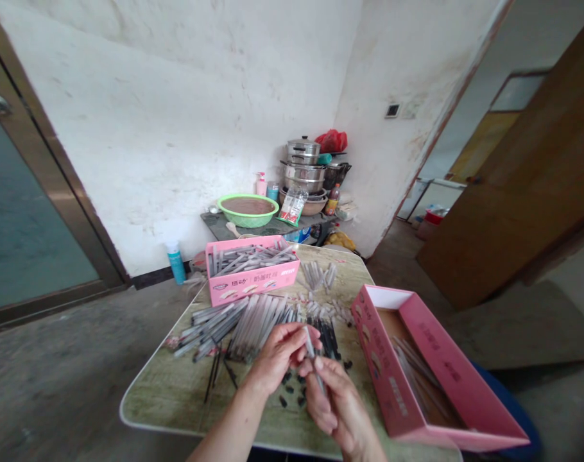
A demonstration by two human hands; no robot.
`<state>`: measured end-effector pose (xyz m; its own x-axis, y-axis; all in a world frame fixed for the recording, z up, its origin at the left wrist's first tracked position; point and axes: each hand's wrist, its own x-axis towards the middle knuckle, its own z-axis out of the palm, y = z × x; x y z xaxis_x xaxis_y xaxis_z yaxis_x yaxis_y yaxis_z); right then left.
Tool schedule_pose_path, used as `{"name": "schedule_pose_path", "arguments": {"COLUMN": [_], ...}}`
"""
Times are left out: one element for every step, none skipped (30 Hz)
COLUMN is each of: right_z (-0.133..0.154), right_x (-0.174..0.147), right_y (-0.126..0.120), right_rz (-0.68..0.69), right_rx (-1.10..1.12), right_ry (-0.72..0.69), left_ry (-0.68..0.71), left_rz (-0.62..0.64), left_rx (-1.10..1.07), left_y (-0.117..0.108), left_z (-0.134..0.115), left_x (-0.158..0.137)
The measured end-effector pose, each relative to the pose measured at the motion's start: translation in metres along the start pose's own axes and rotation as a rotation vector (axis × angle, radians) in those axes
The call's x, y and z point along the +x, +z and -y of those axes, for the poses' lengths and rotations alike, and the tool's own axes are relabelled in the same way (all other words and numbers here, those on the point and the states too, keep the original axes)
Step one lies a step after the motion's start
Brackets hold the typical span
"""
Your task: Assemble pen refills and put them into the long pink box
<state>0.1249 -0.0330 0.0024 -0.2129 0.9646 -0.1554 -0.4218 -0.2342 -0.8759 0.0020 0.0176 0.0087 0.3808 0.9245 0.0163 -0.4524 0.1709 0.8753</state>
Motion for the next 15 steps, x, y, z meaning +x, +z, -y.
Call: {"name": "schedule_pose_path", "arguments": {"right_z": [0.001,0.001,0.0,-0.002,-0.005,-0.009,-0.013,-0.017,-0.017,-0.015,-0.008,0.002,0.017,0.033,0.051], "right_x": [-0.001,-0.002,-0.003,-0.004,-0.007,-0.01,-0.014,-0.018,-0.023,-0.027,-0.031,-0.035,-0.037,-0.039,-0.039], "right_y": [0.002,0.003,0.003,0.002,0.0,-0.003,-0.006,-0.01,-0.014,-0.018,-0.023,-0.028,-0.034,-0.041,-0.05], "right_rz": [-0.013,-0.034,-0.078,-0.144,-0.222,-0.291,-0.347,-0.394,-0.431,-0.469,-0.526,-0.605,-0.707,-0.816,-0.94], "right_rx": [-0.055,-0.157,-0.309,-0.508,-0.734,-0.958,-1.155,-1.301,-1.393,-1.44,-1.459,-1.471,-1.493,-1.538,-1.617], "right_ry": [-0.02,-0.066,-0.14,-0.232,-0.323,-0.398,-0.448,-0.477,-0.491,-0.499,-0.501,-0.492,-0.46,-0.402,-0.312], "left_ry": [0.013,0.033,0.062,0.101,0.153,0.222,0.298,0.385,0.46,0.484,0.476,0.442,0.381,0.31,0.239], "left_rz": [-0.016,-0.038,-0.076,-0.135,-0.22,-0.324,-0.434,-0.545,-0.594,-0.588,-0.56,-0.515,-0.47,-0.433,-0.411], "left_rx": [0.018,0.039,0.054,0.057,0.044,0.021,-0.002,-0.017,-0.001,0.057,0.134,0.225,0.33,0.426,0.52], "left_y": [0.002,0.004,0.004,0.004,0.003,0.0,-0.004,-0.008,-0.012,-0.015,-0.018,-0.019,-0.019,-0.018,-0.017], "left_z": [0.001,0.002,0.002,-0.001,-0.005,-0.011,-0.019,-0.028,-0.036,-0.041,-0.044,-0.043,-0.039,-0.031,-0.021], "left_x": [0.0,0.0,0.0,0.002,0.004,0.007,0.01,0.014,0.019,0.024,0.029,0.035,0.042,0.049,0.057]}}
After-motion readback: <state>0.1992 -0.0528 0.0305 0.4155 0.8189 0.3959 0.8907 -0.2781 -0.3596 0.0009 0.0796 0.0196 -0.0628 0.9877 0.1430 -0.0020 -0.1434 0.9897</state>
